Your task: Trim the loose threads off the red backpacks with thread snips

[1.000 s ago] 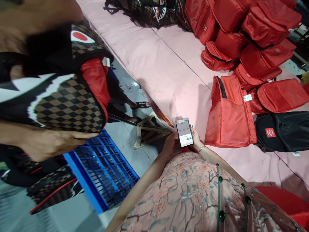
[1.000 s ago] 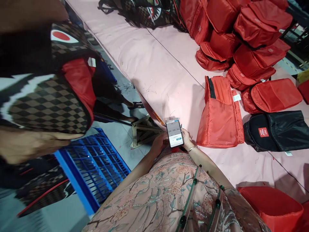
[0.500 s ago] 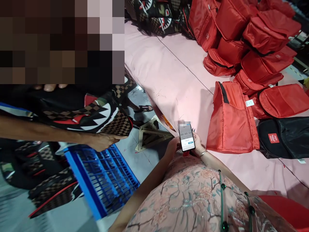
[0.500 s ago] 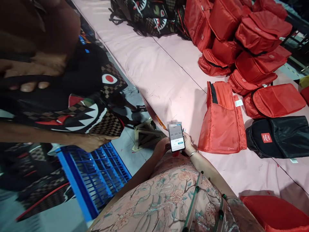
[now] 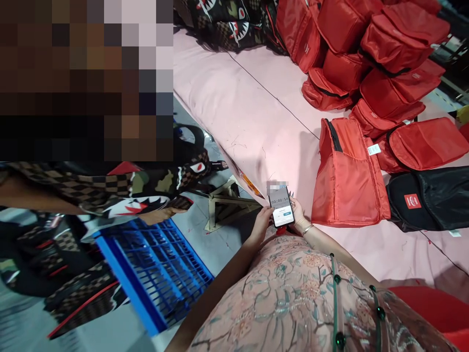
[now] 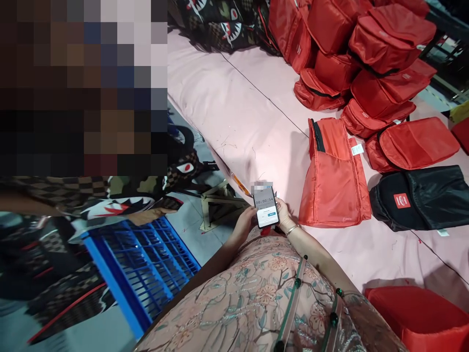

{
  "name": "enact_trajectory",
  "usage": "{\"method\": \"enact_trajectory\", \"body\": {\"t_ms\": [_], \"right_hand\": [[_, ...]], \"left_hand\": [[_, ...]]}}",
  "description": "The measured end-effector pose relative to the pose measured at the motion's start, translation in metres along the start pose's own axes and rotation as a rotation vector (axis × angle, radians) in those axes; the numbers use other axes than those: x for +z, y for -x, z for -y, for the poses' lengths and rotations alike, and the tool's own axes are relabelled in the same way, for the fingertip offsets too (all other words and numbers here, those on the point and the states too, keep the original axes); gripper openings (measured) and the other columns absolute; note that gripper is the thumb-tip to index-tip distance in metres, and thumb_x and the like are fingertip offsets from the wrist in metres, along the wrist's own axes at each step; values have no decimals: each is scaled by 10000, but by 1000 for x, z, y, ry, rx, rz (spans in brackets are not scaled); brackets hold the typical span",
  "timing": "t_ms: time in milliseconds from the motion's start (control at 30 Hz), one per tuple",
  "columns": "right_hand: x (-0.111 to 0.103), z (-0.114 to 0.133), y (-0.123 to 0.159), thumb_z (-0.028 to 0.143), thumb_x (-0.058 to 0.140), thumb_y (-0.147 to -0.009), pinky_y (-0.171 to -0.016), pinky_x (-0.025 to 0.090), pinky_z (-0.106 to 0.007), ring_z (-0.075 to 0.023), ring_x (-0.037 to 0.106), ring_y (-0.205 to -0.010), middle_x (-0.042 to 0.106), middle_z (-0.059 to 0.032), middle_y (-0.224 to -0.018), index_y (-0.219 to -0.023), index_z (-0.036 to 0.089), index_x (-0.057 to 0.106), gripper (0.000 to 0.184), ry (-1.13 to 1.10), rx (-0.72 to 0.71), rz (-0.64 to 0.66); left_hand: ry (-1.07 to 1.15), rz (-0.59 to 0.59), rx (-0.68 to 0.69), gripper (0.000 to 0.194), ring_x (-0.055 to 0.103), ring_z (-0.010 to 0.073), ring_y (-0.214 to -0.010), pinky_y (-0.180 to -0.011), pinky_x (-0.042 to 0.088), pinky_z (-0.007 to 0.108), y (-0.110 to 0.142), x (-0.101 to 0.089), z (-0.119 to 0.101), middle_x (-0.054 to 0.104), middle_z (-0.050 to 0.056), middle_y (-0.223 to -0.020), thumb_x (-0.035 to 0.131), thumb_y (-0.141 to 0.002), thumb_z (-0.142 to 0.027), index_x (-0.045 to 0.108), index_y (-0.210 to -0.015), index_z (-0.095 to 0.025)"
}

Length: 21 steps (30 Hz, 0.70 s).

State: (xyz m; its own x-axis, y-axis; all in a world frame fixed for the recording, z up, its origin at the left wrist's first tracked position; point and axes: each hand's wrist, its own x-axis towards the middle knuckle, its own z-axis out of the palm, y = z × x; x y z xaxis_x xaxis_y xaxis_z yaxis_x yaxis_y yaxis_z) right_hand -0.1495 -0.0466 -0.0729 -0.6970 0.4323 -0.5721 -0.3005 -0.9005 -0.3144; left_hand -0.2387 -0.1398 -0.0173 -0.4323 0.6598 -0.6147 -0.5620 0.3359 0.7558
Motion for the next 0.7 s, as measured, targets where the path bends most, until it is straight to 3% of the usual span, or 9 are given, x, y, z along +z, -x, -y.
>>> {"method": "enact_trajectory", "body": {"t_ms": [333, 700], "right_hand": [[4, -3, 2, 376, 495, -773, -706, 534, -314, -194, 662, -727, 694, -25, -718, -837, 149, 634, 274, 13, -51, -18], [10, 1, 5, 370, 465, -781, -688, 529, -310, -191, 663, -715, 694, -29, -706, -854, 138, 642, 301, 17, -8, -56]], "left_hand": [[-133, -104, 115, 394, 617, 224, -802, -725, 475, 340, -1, 8, 5, 659, 74, -880, 702, -570, -352, 572, -871, -134], [-151, -129, 101, 334, 599, 190, -719, -645, 456, 288, 8, 14, -5, 645, 45, -787, 657, -587, -372, 563, -817, -148]]}}
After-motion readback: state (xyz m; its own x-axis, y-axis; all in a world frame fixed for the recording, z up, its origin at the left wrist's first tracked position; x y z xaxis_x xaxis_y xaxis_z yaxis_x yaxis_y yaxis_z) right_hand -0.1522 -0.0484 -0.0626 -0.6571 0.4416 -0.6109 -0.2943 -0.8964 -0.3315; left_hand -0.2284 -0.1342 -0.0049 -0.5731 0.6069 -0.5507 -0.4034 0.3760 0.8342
